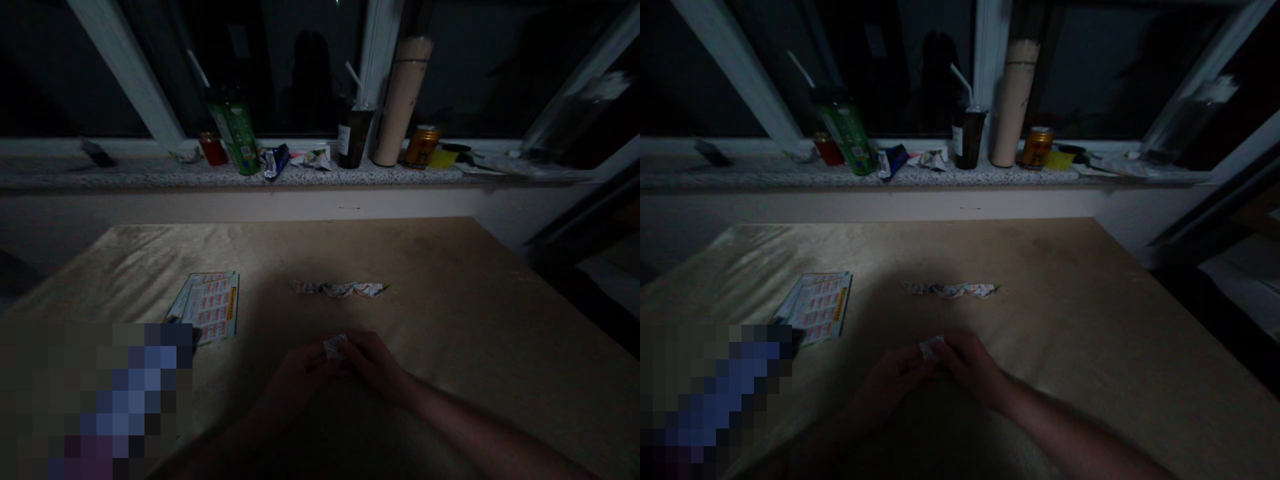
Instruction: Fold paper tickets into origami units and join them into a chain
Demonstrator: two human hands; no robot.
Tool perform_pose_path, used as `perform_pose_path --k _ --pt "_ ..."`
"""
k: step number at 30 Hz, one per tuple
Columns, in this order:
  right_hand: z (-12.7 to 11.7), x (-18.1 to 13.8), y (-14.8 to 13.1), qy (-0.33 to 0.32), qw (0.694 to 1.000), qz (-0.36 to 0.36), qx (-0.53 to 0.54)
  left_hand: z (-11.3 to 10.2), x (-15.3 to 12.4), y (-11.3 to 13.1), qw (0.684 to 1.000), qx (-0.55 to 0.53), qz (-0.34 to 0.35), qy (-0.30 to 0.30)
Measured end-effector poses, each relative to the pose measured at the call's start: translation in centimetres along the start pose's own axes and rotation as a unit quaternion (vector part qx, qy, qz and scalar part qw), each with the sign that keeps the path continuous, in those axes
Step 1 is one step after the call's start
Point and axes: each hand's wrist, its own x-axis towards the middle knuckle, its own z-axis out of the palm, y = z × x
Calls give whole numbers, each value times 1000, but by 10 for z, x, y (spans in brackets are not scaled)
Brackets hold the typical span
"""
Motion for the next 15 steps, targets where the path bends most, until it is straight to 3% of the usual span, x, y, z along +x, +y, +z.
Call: perform_pose_path --k 2,7,15 --pt "0 1 -4 -21 1000 4 -1 1 -1 -3 999 51 12 5" --pt "1 0 -5 -2 999 -27 -48 4 -4 -4 987 157 18 24" --pt "1 -1 -5 -21 998 -50 -38 1 -1 -4 986 164 21 -3"
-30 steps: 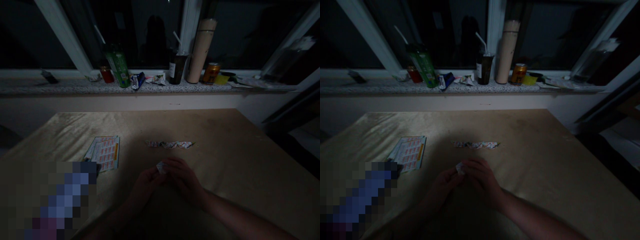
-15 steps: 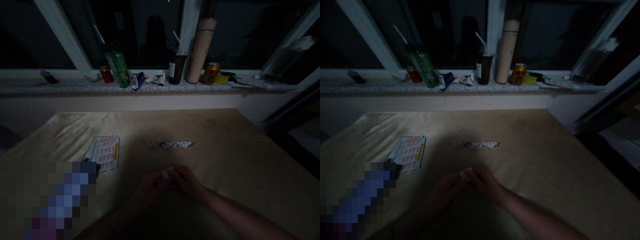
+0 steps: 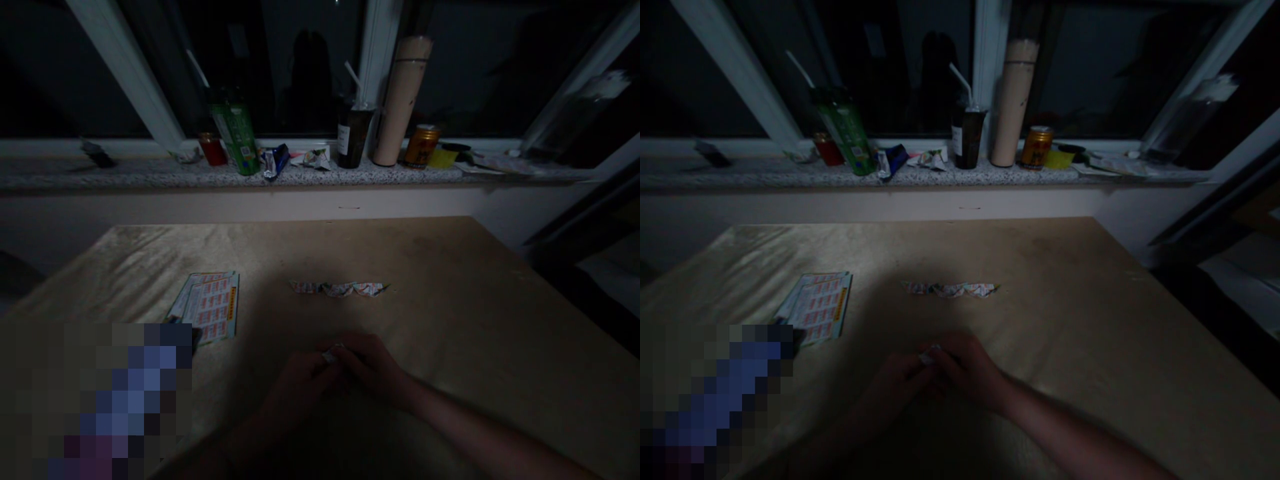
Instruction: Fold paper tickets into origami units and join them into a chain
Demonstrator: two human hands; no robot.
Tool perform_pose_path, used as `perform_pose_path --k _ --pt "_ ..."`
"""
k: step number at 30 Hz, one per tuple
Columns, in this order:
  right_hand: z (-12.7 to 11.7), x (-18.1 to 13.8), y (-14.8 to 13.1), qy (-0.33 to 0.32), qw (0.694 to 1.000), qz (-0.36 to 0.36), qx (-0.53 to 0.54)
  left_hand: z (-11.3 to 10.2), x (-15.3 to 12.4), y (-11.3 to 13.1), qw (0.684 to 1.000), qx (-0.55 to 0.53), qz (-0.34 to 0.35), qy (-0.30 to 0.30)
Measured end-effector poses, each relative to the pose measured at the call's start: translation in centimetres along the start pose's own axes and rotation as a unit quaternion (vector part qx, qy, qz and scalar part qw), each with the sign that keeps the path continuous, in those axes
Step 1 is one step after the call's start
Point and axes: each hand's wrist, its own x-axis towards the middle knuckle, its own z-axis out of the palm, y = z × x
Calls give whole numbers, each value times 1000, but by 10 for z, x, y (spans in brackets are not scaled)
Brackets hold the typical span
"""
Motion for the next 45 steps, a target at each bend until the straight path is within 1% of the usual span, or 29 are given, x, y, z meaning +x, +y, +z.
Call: perform_pose_path --k 3,5,9,11,13,20,24,28,30,34,37,39,41,43,45 --pt "0 0 0 11 1000 -13 2 -1 0 0 1000 -5 16 -7" --pt "-1 0 0 6 1000 -10 11 0 0 0 1000 2 21 -6" --pt "-5 2 0 -39 998 -25 33 2 -1 0 999 15 25 -24" --pt "-6 3 -1 -68 997 -37 21 3 -2 0 999 22 30 -33" --pt "-6 4 -2 -83 996 -44 -6 3 -2 0 998 38 30 -35" --pt "-1 4 2 -57 992 -68 -90 1 -2 -5 997 47 28 -53" --pt "0 4 4 -47 989 -86 -107 1 -2 -5 996 33 34 -70" --pt "2 4 5 -29 990 -80 -113 1 -3 -1 996 18 35 -76" --pt "1 4 5 -24 991 -70 -113 2 -5 1 997 19 38 -67" --pt "-2 3 5 -10 997 -26 -70 6 -8 3 999 44 27 -17" --pt "-3 3 6 19 999 20 -32 8 -9 2 999 34 27 -12" --pt "-2 3 7 34 998 31 -34 8 -8 1 999 18 28 -9" --pt "0 2 7 48 998 31 -41 7 -7 0 1000 0 27 7" --pt "1 2 7 44 998 33 -32 6 -6 -2 999 -22 25 27" --pt "1 1 9 15 999 42 -9 6 -6 -4 998 -35 22 39"
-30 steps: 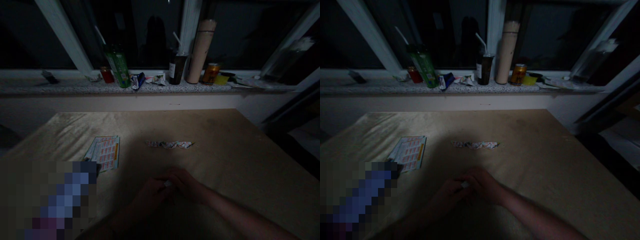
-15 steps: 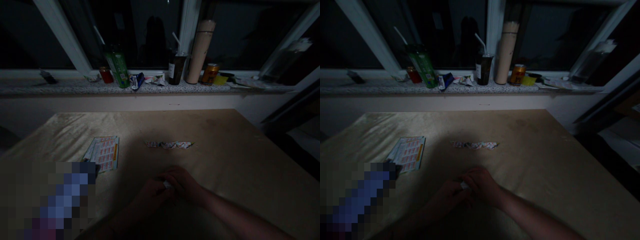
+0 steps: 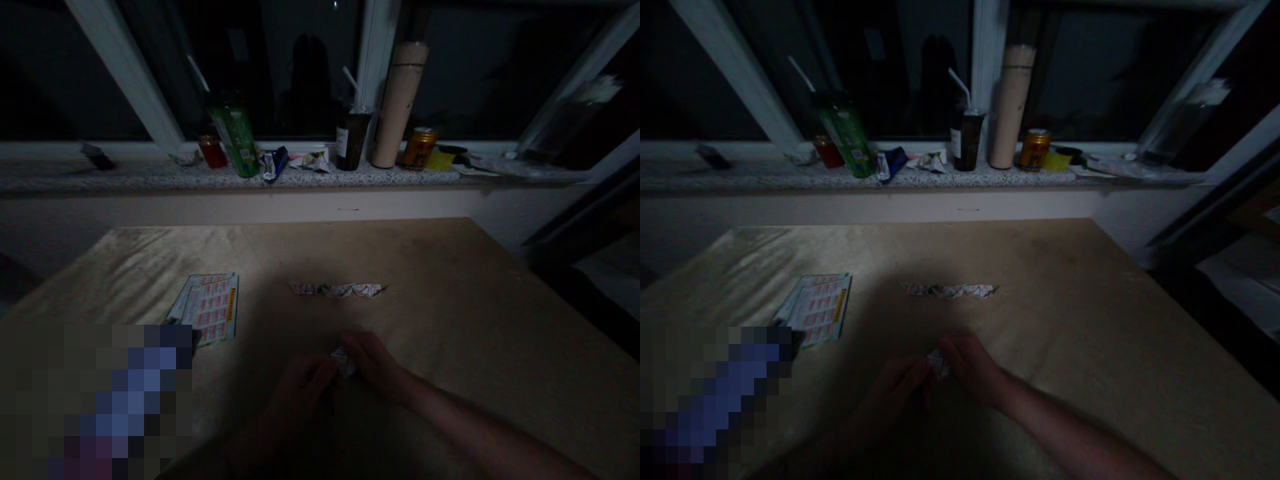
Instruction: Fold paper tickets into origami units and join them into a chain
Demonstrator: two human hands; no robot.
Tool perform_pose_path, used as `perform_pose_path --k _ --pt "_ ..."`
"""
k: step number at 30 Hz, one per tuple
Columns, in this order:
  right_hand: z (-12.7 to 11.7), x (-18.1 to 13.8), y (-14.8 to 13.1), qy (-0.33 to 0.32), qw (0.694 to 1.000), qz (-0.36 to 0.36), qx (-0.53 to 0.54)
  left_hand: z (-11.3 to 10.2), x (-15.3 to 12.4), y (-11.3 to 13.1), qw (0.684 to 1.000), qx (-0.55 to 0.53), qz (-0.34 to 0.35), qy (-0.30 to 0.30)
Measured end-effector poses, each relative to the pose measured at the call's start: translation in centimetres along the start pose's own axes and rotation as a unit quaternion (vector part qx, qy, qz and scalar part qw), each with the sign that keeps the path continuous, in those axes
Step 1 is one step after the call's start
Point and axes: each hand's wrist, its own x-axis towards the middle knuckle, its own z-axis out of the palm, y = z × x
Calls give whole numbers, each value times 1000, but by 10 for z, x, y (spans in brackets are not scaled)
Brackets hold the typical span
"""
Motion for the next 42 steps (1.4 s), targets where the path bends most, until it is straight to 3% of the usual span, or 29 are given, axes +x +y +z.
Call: perform_pose_path --k 4,10,17,22,25,31,37,42 --pt "1 -1 6 -69 997 9 28 -1 1 0 1000 14 18 -22" --pt "0 -1 7 -77 996 2 51 -2 1 4 998 20 13 -55" --pt "-7 1 -1 -157 979 -6 127 -3 4 5 998 20 -13 60" --pt "-7 -3 -7 -189 966 56 167 -3 -3 -1 994 32 -44 98" --pt "-4 -7 -6 -206 957 95 182 -2 -8 -7 994 27 -59 87" --pt "2 -10 -2 -187 954 124 200 -4 -5 -11 998 35 -36 38" --pt "7 -9 -6 -136 960 132 206 -4 -2 -5 997 19 -33 70" --pt "5 -9 -8 -161 965 90 189 -4 -3 -2 998 6 -30 58"
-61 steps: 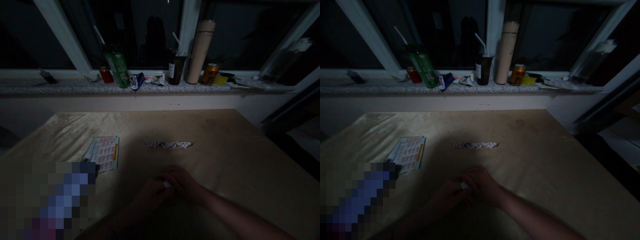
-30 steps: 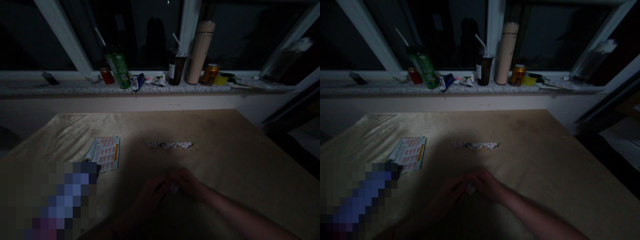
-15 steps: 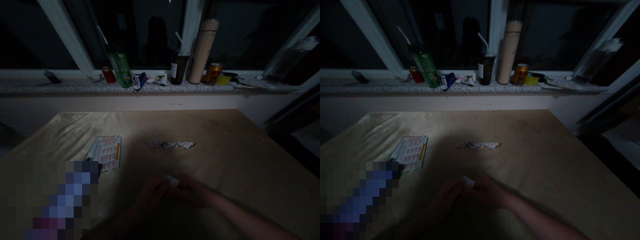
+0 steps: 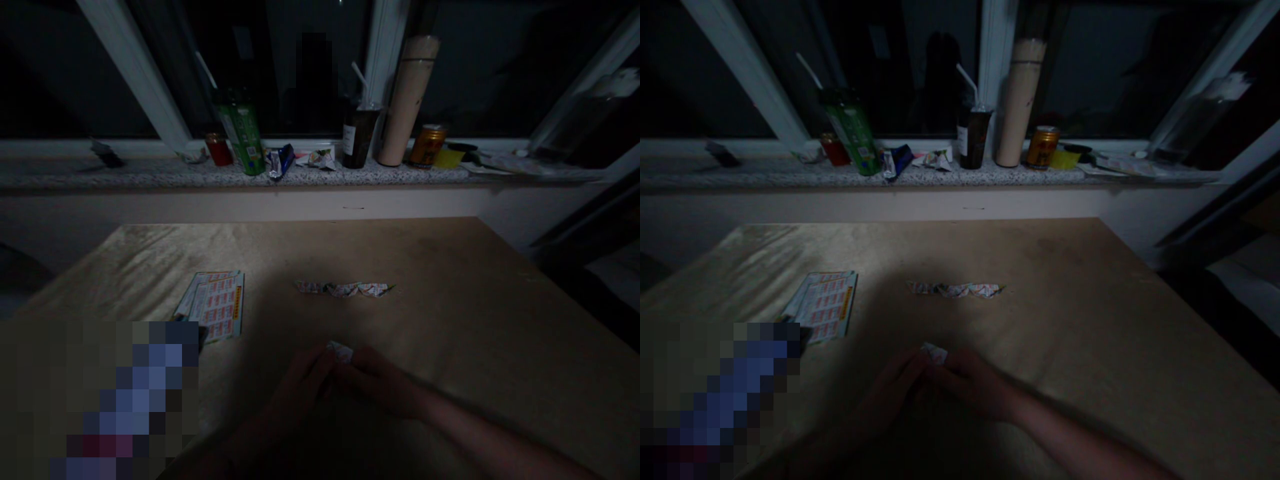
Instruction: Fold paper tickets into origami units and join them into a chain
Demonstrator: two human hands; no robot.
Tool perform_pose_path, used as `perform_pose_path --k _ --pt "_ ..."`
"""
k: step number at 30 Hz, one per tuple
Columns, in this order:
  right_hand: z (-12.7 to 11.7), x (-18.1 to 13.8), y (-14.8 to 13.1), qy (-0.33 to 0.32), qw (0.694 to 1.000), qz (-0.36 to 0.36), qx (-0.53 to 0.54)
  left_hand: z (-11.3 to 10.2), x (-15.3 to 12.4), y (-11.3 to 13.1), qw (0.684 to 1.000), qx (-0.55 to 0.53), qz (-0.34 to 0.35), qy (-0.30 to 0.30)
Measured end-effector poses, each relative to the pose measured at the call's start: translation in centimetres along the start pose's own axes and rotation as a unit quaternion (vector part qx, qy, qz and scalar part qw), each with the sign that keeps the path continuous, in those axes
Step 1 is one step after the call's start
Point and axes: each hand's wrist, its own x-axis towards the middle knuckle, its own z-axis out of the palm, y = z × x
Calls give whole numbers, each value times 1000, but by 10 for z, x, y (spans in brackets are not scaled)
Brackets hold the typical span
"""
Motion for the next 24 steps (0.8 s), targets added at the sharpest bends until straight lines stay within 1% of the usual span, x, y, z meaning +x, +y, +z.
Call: perform_pose_path --k 3,6,10,12,17,20,22,24 --pt "-2 -1 0 -32 999 6 -17 0 -2 -3 1000 14 -11 19" --pt "-4 -2 0 -36 999 20 -14 -1 -3 -5 998 23 -32 43" --pt "-4 -2 2 -37 996 74 18 -3 -3 -6 998 18 -56 19" --pt "-3 -2 3 -36 995 86 32 -3 -4 -4 998 13 -62 16" --pt "-2 -2 4 -25 995 70 61 -1 -4 0 996 6 -76 38" --pt "-1 -3 5 -29 996 75 44 -1 -5 1 996 8 -68 49" --pt "-1 -3 6 -30 997 63 25 -2 -5 2 996 18 -66 50" --pt "0 -3 5 -1 999 50 17 -3 -6 4 996 27 -65 46"
